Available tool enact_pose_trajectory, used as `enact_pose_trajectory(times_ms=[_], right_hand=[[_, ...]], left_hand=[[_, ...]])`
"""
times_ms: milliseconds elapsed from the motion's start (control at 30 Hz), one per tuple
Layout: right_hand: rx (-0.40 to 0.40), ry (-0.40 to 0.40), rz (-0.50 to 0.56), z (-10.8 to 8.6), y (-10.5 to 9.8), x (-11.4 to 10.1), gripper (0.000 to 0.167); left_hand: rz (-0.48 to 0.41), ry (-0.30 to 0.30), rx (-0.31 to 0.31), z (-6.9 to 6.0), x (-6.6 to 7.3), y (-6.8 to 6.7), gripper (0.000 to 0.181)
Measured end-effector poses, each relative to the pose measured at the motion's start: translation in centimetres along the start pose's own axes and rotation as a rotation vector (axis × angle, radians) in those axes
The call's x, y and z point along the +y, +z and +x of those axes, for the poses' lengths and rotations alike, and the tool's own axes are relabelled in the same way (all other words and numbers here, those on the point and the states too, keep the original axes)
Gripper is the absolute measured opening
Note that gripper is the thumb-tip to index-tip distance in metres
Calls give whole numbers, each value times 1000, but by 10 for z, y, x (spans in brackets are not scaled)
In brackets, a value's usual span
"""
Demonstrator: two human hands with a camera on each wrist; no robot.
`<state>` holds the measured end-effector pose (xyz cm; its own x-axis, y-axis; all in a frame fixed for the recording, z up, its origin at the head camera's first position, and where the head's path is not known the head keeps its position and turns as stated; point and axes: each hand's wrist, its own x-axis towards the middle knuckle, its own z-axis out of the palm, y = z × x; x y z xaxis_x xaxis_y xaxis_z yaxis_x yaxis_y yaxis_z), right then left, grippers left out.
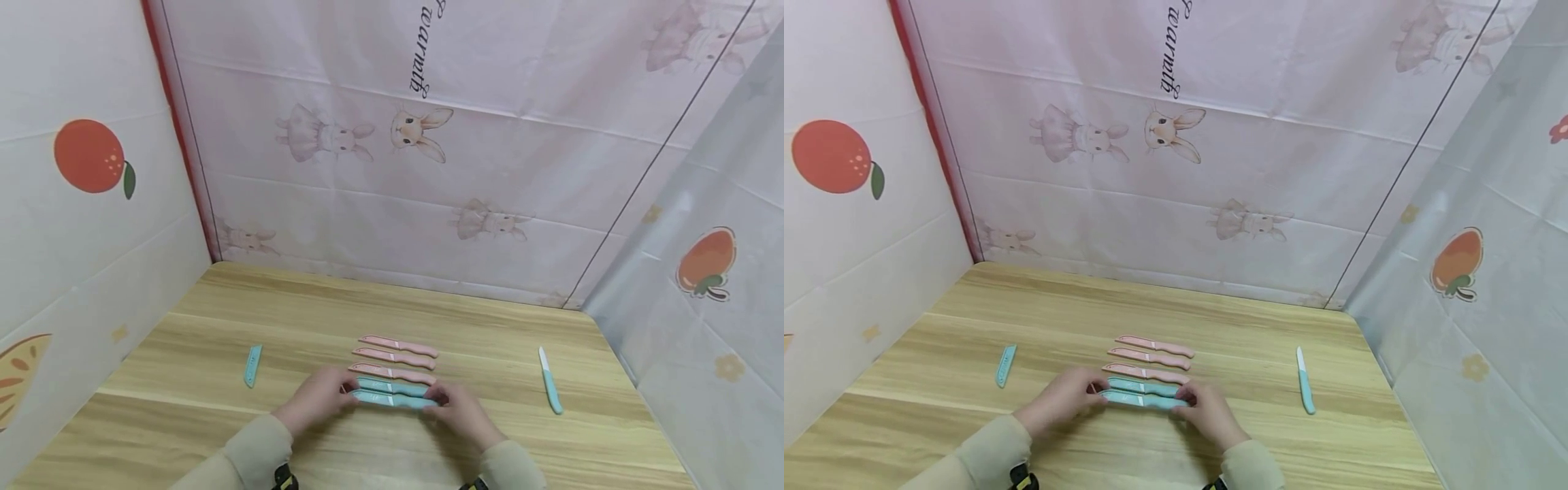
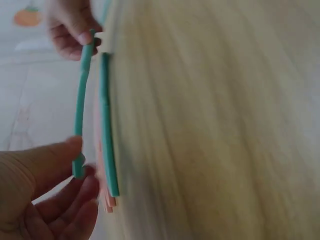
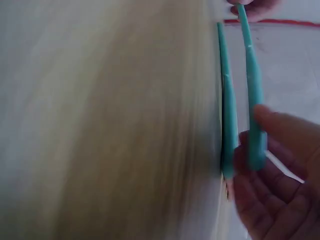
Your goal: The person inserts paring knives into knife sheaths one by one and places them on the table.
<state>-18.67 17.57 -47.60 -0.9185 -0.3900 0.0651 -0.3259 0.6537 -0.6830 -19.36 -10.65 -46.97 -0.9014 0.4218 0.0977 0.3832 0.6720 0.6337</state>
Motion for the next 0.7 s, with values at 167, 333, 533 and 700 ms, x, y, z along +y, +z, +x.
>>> enact_pose_trajectory(times_ms=[167,333,533,700], right_hand=[[-37,-76,-95,4,3,-2,12],[-73,-24,-175,8,3,-5,10],[-73,-6,-238,11,4,-6,10],[-39,-18,-234,9,2,-5,12]], left_hand=[[239,47,8,3,0,6,11],[271,48,2,4,1,8,17],[289,59,15,6,1,9,14],[265,26,11,4,-1,8,16]])
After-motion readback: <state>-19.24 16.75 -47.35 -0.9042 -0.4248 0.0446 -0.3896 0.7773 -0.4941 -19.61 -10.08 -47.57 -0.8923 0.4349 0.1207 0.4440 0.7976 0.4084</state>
